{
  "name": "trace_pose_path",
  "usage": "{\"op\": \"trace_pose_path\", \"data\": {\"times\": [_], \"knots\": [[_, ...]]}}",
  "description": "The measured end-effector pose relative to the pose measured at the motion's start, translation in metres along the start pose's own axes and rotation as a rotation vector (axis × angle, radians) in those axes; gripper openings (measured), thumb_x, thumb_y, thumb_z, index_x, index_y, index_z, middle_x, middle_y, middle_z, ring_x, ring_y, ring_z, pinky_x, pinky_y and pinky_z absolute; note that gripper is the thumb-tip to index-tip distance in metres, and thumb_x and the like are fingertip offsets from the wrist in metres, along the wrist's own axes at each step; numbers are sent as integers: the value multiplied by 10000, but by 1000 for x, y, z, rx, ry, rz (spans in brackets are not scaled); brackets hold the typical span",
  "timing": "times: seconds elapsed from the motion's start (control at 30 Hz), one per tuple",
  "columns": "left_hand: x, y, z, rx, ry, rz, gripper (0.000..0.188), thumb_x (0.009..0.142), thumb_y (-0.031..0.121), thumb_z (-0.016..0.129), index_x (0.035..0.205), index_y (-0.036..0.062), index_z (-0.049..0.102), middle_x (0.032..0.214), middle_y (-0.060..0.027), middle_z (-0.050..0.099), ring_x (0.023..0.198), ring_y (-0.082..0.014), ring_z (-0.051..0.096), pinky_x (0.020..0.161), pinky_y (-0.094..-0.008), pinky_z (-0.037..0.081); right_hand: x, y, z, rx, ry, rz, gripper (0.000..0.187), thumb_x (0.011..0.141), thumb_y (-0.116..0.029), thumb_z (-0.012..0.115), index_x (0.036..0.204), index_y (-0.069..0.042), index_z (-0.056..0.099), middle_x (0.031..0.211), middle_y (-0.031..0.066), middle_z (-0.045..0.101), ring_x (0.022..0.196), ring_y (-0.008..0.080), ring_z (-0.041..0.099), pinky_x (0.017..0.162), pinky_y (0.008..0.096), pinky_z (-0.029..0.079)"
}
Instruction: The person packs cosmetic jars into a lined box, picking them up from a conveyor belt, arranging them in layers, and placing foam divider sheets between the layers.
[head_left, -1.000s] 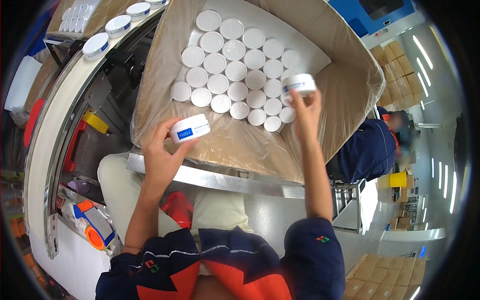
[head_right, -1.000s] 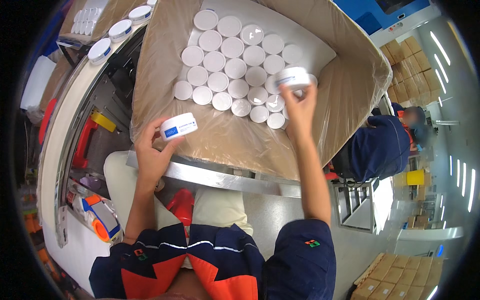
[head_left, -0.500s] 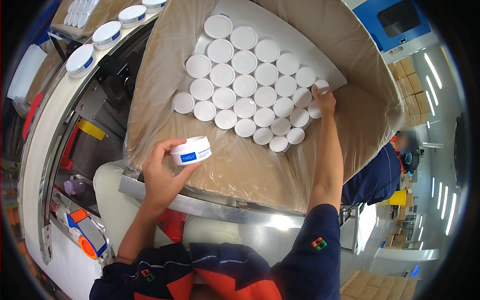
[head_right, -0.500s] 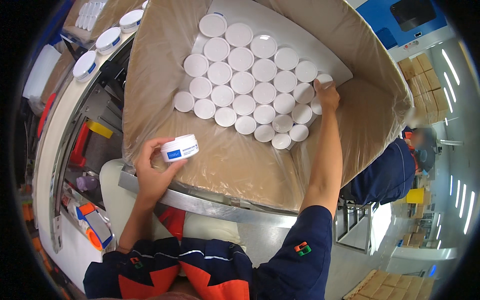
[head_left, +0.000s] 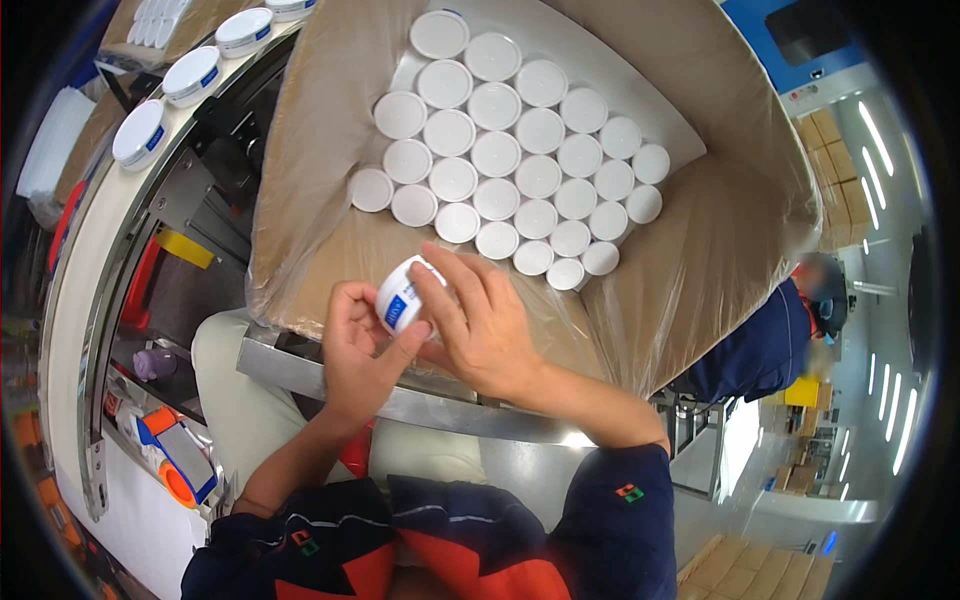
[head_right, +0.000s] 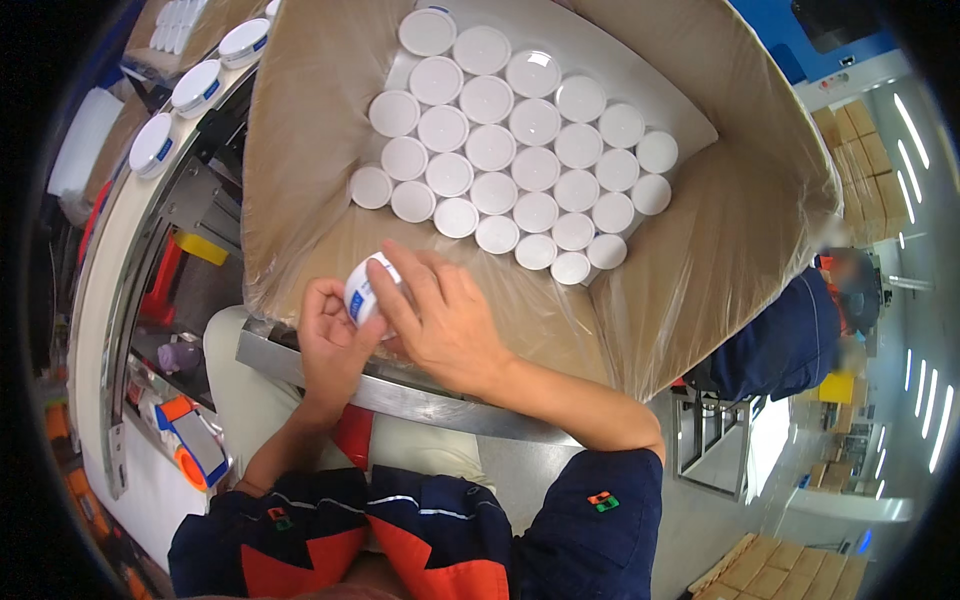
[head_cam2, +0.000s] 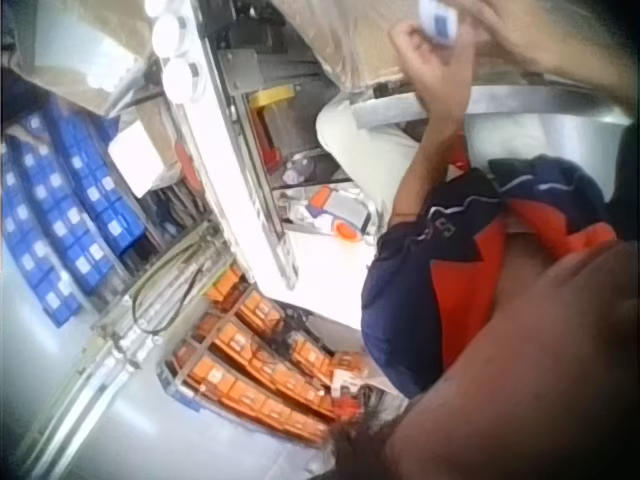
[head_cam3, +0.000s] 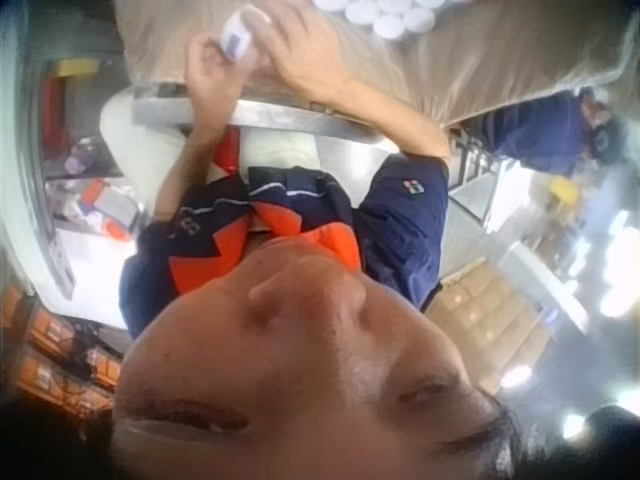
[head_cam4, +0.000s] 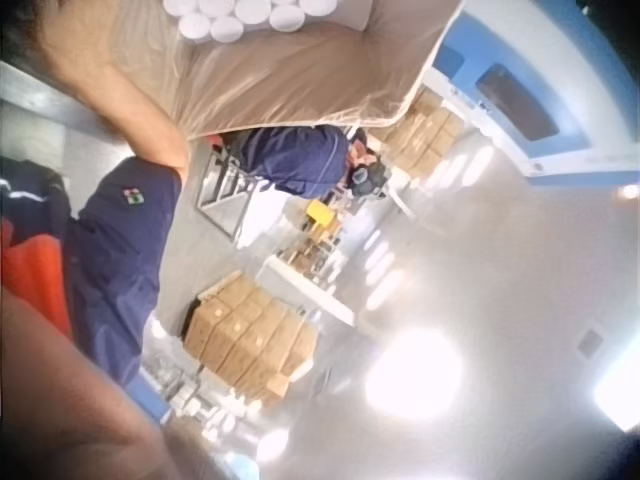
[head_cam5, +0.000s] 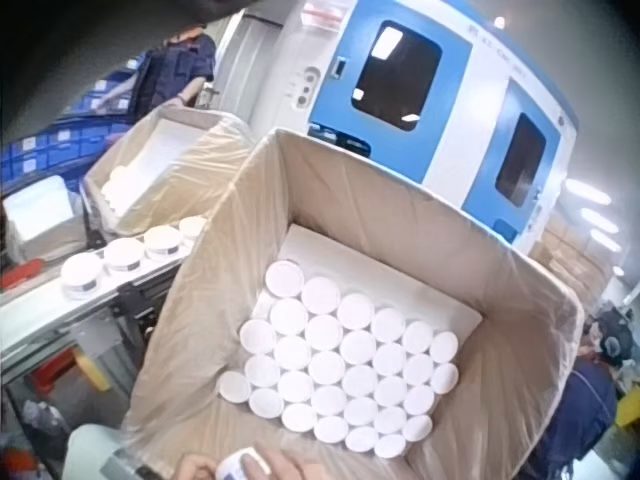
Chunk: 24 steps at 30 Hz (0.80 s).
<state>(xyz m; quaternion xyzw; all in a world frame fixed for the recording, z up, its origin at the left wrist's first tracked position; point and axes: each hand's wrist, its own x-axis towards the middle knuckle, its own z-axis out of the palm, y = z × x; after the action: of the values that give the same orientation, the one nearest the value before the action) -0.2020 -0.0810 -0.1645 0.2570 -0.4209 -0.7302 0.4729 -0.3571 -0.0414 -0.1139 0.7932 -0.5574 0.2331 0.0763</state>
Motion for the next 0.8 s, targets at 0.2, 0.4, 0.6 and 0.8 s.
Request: {"op": "trace_pose_path", "data": {"times": [0.2,0.4,0.6,0.8], "knots": [[4,8,-17,668,-101,278,773,757,139,791,1381,29,348,1324,-147,519,1138,-277,558,998,-401,427,15,117,-18,-142,372,324,986,568,-196,910,1365,48,384,1257,205,504,1094,375,534,900,434,461],[2,3,-11,987,-447,186,471,814,196,737,1210,18,554,1152,-179,603,1096,-338,560,951,-409,426,-17,326,-88,-659,806,757,970,598,-542,871,1284,13,469,1207,245,560,1118,450,528,925,500,455],[4,3,-15,1050,-544,204,427,834,252,712,1178,30,588,1114,-181,614,1057,-368,554,939,-438,425,-27,397,-93,-910,571,841,941,621,-645,792,1275,-18,537,1197,273,585,1134,448,539,965,498,431],[7,4,-15,1045,-589,171,400,842,264,701,1156,35,606,1102,-152,627,1057,-341,560,938,-425,424,-9,400,-75,-864,371,1127,881,712,-606,744,1312,-4,510,1320,264,502,1175,464,489,972,531,447]]}}
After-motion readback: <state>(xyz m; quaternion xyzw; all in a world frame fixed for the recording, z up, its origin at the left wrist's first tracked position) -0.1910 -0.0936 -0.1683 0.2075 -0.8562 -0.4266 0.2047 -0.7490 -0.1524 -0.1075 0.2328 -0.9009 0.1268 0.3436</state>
